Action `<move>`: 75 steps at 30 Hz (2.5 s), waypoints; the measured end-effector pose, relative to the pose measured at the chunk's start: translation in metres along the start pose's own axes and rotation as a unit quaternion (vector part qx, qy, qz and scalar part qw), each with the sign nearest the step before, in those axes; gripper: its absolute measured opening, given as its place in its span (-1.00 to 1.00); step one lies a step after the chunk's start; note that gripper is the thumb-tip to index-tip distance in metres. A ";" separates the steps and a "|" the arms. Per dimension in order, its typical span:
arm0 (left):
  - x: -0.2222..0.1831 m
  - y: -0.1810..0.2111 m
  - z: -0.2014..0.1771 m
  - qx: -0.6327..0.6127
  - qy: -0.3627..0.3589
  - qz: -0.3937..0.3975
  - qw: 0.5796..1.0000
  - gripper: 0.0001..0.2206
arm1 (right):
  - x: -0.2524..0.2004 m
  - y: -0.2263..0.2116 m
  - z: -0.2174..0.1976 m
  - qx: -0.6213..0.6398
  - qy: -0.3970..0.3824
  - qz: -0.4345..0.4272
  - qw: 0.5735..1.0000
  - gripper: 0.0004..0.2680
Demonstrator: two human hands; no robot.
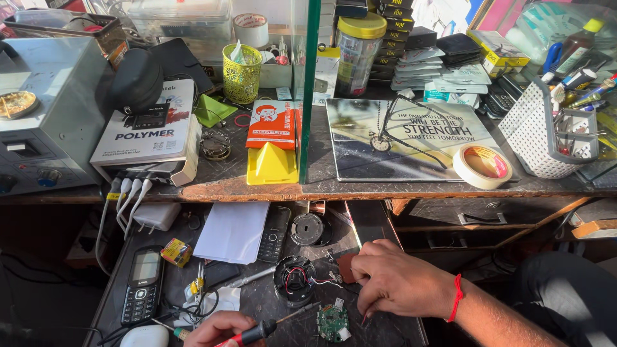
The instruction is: The person uses a soldering iron to attach wires and components onto a circuit board. They manipulate small wires by hand and periodically touch the soldering station to adjust the tool.
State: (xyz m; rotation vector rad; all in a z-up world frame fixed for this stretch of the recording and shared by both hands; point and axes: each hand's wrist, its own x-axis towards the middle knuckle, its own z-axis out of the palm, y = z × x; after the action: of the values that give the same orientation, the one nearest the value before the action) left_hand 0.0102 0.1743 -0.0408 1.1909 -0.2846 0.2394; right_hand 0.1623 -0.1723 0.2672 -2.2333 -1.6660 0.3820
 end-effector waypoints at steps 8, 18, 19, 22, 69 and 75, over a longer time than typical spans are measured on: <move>0.009 -0.007 -0.007 0.197 -0.163 0.110 0.961 -0.73 | -0.010 -0.015 0.034 -0.069 0.125 0.079 0.987 -0.93; 0.017 -0.009 0.049 0.335 -0.134 0.083 0.929 -0.77 | -0.032 -0.009 0.097 -0.198 0.259 0.129 0.937 -0.94; 0.018 -0.008 0.055 0.346 -0.127 0.083 0.926 -0.78 | -0.033 -0.006 0.100 -0.194 0.263 0.130 0.936 -0.93; 0.015 -0.004 0.070 0.372 -0.110 0.066 0.919 -0.79 | -0.037 -0.001 0.107 -0.188 0.280 0.126 0.933 -0.93; 0.011 0.004 0.105 0.460 -0.059 0.047 0.885 -0.85 | -0.041 0.012 0.128 -0.202 0.260 0.096 0.939 -0.87; 0.013 0.008 0.107 0.460 -0.057 0.038 0.886 -0.85 | -0.042 0.012 0.129 -0.201 0.257 0.101 0.940 -0.85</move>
State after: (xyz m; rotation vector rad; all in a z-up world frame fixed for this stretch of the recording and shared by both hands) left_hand 0.0096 0.0772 0.0073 2.1459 -0.3308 0.3934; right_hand 0.1087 -0.2024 0.1453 -2.5022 -1.3182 -0.5123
